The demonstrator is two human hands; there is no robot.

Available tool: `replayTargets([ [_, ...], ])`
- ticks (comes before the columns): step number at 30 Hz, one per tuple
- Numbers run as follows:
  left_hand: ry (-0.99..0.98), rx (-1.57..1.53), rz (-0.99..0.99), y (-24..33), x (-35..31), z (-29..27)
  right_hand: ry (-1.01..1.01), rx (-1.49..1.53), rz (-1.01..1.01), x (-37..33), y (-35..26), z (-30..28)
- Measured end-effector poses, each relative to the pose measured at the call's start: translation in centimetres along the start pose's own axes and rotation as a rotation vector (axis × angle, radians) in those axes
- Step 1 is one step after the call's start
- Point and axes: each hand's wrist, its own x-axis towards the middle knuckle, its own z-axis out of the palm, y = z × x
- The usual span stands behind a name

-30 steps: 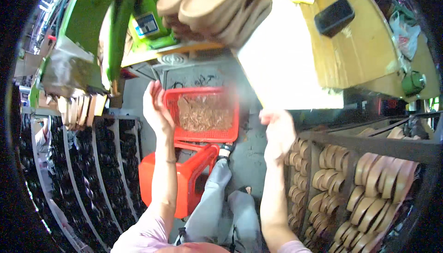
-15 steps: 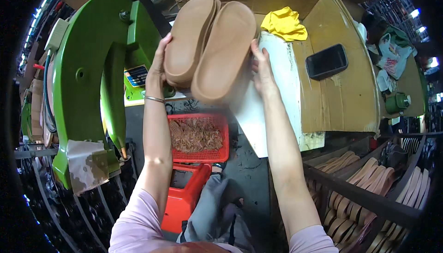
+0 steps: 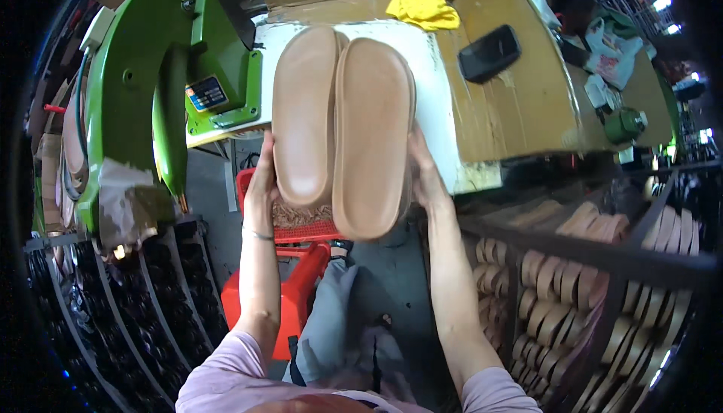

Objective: The person sits on the floor and repeatedly smooths the edges and surfaces of brown sandal soles using a green grinding machine. They pick up soles from a nearby pile, run them against the machine's wheel, and place the finished soles into a red basket or onto a stack.

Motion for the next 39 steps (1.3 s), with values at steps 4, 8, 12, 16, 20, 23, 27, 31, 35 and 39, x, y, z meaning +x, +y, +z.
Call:
replayTargets([
  [4,-0.068,-0.145,-0.081,-8.4,-8.7,-0.4,-0.068,-0.030,-0.065,-11.2,2.4,-3.4],
  [8,-0.053,-0.143,-0.149,-20.7,-21.1,-3.8,-0.002,-0.051,-0.076,-23.4,8.7,-7.8],
  [12,-0.039,-0.042,-0.277,-29.6,-32.8,-5.1,0.017,-0.148,-0.112,-36.1,13.7,-10.8],
  [16,-0.065,0.043,-0.367,-39.2,-39.8,-6.7,0.129,0.052,0.071,-46.3,25.5,-16.9],
  [20,-0.146,0.153,-0.330,-50.3,-41.0,-10.0,0.319,0.148,0.346,-52.3,35.2,-21.6],
  [23,-0.149,0.368,-0.370,-57.8,-36.5,-11.9,0.507,0.234,0.462,-55.6,45.6,-26.1],
  [27,-0.347,0.460,-0.480,-64.6,-25.4,-9.9,0.722,0.393,0.343,-58.8,62.1,-35.3],
  [31,-0.505,0.351,-0.475,-71.7,-18.2,-10.1,0.828,0.449,0.270,-56.3,68.0,-41.0],
  [35,-0.632,0.387,-0.495,-75.2,-14.1,-8.3,0.898,0.464,0.247,-53.6,68.2,-43.6],
  [39,-0.724,0.436,-0.464,-76.5,-13.3,-8.4,0.974,0.478,0.206,-51.8,67.8,-44.9],
])
